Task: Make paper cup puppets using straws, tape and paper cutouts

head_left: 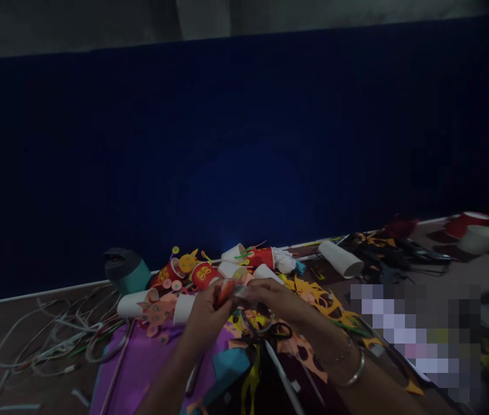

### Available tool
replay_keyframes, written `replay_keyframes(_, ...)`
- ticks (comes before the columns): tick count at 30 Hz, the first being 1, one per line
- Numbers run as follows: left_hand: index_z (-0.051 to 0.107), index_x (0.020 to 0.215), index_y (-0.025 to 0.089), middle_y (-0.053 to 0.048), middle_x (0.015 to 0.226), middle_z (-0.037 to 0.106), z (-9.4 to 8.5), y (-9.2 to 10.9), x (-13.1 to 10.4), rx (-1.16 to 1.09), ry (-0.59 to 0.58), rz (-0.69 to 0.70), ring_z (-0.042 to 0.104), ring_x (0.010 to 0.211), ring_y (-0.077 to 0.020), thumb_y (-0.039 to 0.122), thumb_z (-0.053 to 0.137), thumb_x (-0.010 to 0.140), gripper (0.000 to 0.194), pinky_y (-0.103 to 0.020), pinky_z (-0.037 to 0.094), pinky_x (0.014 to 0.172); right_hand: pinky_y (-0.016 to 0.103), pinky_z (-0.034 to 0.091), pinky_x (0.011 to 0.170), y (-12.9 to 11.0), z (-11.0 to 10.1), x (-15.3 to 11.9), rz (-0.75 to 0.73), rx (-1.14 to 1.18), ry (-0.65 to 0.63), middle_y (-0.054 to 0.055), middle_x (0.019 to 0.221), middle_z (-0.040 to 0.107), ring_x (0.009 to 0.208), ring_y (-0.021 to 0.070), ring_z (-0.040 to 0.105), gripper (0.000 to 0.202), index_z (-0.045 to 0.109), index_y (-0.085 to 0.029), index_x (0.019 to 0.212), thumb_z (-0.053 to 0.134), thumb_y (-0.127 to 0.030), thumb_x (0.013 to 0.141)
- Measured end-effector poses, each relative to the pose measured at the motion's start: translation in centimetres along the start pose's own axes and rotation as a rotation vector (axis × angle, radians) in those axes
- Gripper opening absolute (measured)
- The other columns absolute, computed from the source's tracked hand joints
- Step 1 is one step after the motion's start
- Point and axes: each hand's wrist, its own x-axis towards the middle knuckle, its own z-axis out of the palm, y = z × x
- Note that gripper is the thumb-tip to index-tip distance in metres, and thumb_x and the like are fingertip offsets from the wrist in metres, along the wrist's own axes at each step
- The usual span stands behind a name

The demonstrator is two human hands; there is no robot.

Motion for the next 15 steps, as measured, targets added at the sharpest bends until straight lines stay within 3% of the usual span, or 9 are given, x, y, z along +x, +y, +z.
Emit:
replay_keyframes(3,0.065,0.081,0.016,0.004,0.060,0.059,0.0,-0.6,0.2,-0.083,0.050,-0.017,0.050,0.054,-0.0090,0.031,0.072,0.067,0.021,-0.019,0.041,0.055,0.019,0.028,0.042,-0.2,0.1,-0.3,-0.017,0.074,-0.047,-0.003,0.055,0.049,0.047,0.0074,0.039,0.021,0.062,-0.018,0.068,0.053,-0.034,0.079)
replay_keyframes(6,0.062,0.080,0.017,0.010,0.048,0.045,0.4,-1.2,0.1,-0.244,0.128,-0.090,0.031,0.039,-0.0027,0.036,0.075,0.063,0.029,-0.014,0.022,0.038,0.019,0.032,0.046,-0.6,0.0,-0.7,-0.060,0.177,-0.117,-0.004,0.061,0.050,0.050,0.0075,0.042,0.014,0.063,-0.019,0.077,0.054,-0.029,0.078)
replay_keyframes(11,0.059,0.086,0.020,0.009,0.050,0.046,1.5,-1.6,-0.3,-0.450,0.173,-0.169,0.030,0.036,-0.0015,0.040,0.076,0.060,0.037,-0.015,0.020,0.037,0.021,0.035,0.047,-1.1,-0.1,-1.2,-0.075,0.156,-0.176,-0.003,0.062,0.052,0.048,0.0081,0.044,0.016,0.063,-0.019,0.083,0.053,-0.031,0.081)
replay_keyframes(15,0.058,0.087,0.020,0.010,0.046,0.040,1.7,-1.4,-0.2,-0.378,0.112,-0.137,0.027,0.035,-0.0024,0.042,0.073,0.064,0.034,-0.017,0.021,0.037,0.021,0.032,0.045,-1.3,0.1,-1.0,-0.001,0.171,-0.169,0.000,0.063,0.057,0.047,0.0093,0.047,0.019,0.060,-0.018,0.083,0.044,-0.028,0.082)
